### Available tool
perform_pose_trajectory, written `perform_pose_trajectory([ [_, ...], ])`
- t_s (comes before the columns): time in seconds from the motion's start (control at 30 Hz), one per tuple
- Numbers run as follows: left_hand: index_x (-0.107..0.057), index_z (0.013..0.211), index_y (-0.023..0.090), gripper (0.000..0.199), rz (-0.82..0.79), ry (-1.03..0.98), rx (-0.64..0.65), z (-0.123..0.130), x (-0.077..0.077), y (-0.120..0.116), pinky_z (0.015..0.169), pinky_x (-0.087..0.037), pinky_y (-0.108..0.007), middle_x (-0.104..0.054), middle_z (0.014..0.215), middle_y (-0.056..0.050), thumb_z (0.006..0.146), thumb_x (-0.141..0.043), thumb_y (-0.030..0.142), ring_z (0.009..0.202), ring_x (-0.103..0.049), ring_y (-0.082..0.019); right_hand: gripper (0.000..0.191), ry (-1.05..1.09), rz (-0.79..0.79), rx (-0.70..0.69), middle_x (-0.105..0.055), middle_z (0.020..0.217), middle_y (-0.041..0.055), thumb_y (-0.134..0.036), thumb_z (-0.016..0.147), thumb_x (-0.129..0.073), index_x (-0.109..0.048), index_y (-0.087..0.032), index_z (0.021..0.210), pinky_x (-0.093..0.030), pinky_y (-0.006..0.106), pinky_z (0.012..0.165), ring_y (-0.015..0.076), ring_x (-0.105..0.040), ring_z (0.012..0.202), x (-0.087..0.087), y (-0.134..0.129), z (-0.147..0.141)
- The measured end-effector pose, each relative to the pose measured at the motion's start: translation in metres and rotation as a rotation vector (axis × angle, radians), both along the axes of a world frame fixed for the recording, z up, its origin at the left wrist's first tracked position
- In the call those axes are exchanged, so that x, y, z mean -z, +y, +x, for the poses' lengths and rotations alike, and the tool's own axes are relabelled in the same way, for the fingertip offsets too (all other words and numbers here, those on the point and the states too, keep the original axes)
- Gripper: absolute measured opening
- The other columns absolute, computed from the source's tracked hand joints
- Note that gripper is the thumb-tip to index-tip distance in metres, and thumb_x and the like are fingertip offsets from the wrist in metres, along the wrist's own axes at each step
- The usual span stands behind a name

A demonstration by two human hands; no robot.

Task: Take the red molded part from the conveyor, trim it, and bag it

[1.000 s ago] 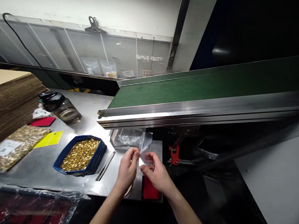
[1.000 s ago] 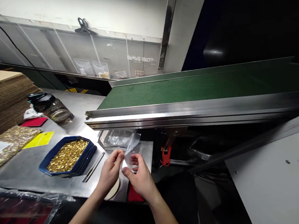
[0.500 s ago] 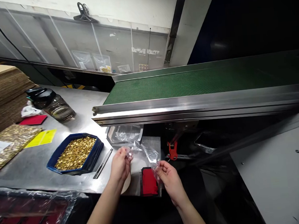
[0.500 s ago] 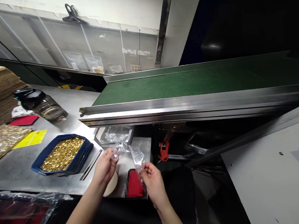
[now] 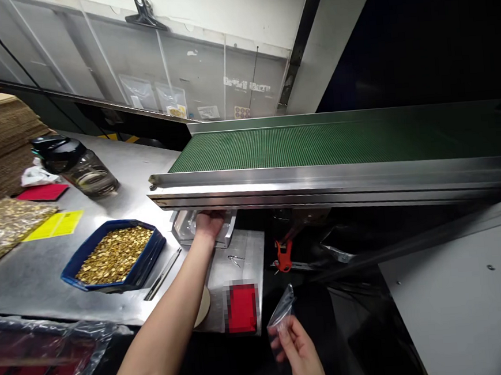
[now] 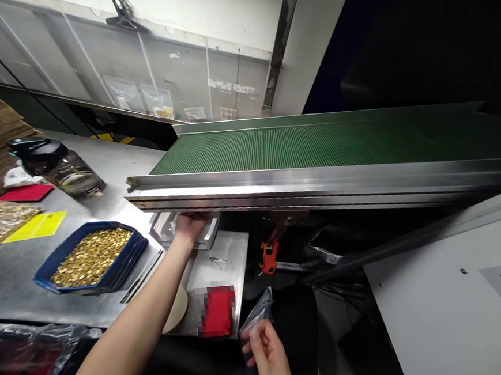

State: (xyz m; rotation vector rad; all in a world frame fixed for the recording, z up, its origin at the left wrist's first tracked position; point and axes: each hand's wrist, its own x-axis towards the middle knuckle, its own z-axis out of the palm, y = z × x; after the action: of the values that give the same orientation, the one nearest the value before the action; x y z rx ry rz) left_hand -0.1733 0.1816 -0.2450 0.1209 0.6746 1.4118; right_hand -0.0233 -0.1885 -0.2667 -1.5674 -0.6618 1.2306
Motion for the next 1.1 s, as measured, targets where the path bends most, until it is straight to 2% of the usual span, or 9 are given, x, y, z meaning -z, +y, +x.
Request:
perform_pose_trajectory([
  [0.1,-0.065,0.119,0.014,0.022,0.039,0.116,0.039,-0.013,0.004,-0.025,0.081,-0.062,-0.04,-0.066,0.12,-0.01,0.1,-0.07,0.023,0.098,-0.068,-0.025,0.048,0.016,-0.025,0.019,-0.073,0.086,0.0085,-0.068,0.089,-0.065,-0.061,-0.02,0.094,-0.044,0.026,0.055,0.0153,-0.06,0.063,0.007,-0.004,0.001],
  [0.23,-0.068,0.116,0.018,0.031,0.119,0.308,0.067,-0.044,0.006,-0.08,0.09,-0.058,-0.034,-0.064,0.131,-0.008,0.088,-0.072,0.006,0.112,-0.065,-0.024,0.051,0.059,-0.028,-0.003,-0.072,0.095,0.0074,-0.062,0.086,-0.073,-0.057,-0.021,0.112,-0.048,0.027,0.063,0.0174,-0.063,0.074,0.007,0.002,0.006],
  [0.37,-0.071,0.118,0.024,0.03,0.167,0.559,0.15,-0.064,-0.004,-0.159,0.076,-0.053,-0.022,-0.068,0.117,-0.005,0.088,-0.078,0.023,0.097,-0.066,-0.019,0.049,0.084,0.039,-0.029,-0.07,0.098,0.0041,-0.05,0.088,-0.074,-0.056,-0.022,0.123,-0.049,0.028,0.075,0.0181,-0.063,0.086,-0.009,0.016,0.006],
  [0.47,-0.075,0.105,0.02,0.02,0.209,0.717,0.346,-0.058,-0.018,-0.23,0.072,-0.05,-0.023,-0.069,0.092,-0.004,0.091,-0.08,0.032,0.079,-0.062,-0.017,0.042,0.165,0.03,-0.102,-0.07,0.095,0.0032,-0.044,0.087,-0.076,-0.059,-0.021,0.118,-0.048,0.026,0.072,0.0168,-0.062,0.083,-0.028,0.026,0.003],
  [0.53,-0.076,0.098,0.019,0.017,0.252,0.765,0.488,-0.045,-0.027,-0.273,0.082,-0.05,-0.028,-0.07,0.096,-0.007,0.089,-0.082,0.031,0.092,-0.064,-0.024,0.037,0.238,0.033,-0.143,-0.07,0.091,0.0024,-0.042,0.085,-0.079,-0.062,-0.02,0.11,-0.047,0.025,0.067,0.0154,-0.061,0.079,-0.039,0.03,0.0],
  [0.63,-0.069,0.103,0.023,0.019,0.415,0.855,0.657,-0.021,-0.029,-0.312,0.078,-0.049,-0.031,-0.065,0.095,-0.005,0.09,-0.08,0.034,0.085,-0.06,-0.023,0.033,0.302,0.05,-0.145,-0.067,0.085,-0.0003,-0.038,0.083,-0.083,-0.062,-0.02,0.102,-0.046,0.023,0.066,0.0136,-0.059,0.075,-0.049,0.03,-0.004],
  [0.87,-0.062,0.106,0.025,0.033,0.403,0.782,0.743,0.007,-0.009,-0.315,0.07,-0.048,-0.031,-0.065,0.094,-0.003,0.086,-0.085,0.039,0.081,-0.059,-0.022,0.034,0.285,-0.015,-0.083,-0.064,0.083,-0.0013,-0.042,0.083,-0.082,-0.061,-0.021,0.099,-0.047,0.027,0.071,0.0149,-0.058,0.074,-0.053,0.017,0.003],
  [0.97,-0.059,0.133,0.029,0.042,0.441,0.761,0.746,0.006,-0.011,-0.304,0.094,-0.048,-0.038,-0.062,0.128,-0.01,0.097,-0.071,0.046,0.116,-0.058,-0.029,0.036,0.289,0.007,-0.17,-0.065,0.089,-0.0002,-0.038,0.083,-0.084,-0.064,-0.022,0.108,-0.045,0.028,0.077,0.0153,-0.057,0.08,-0.064,0.011,0.014],
  [1.1,-0.047,0.152,0.033,0.057,0.409,0.539,0.896,0.005,-0.011,-0.293,0.122,-0.025,-0.047,-0.041,0.161,-0.009,0.103,-0.055,0.06,0.148,-0.033,-0.031,0.04,0.43,-0.07,-0.42,-0.069,0.087,0.0016,-0.039,0.074,-0.09,-0.066,-0.019,0.1,-0.039,0.025,0.068,0.0129,-0.054,0.072,-0.088,0.001,0.025],
])
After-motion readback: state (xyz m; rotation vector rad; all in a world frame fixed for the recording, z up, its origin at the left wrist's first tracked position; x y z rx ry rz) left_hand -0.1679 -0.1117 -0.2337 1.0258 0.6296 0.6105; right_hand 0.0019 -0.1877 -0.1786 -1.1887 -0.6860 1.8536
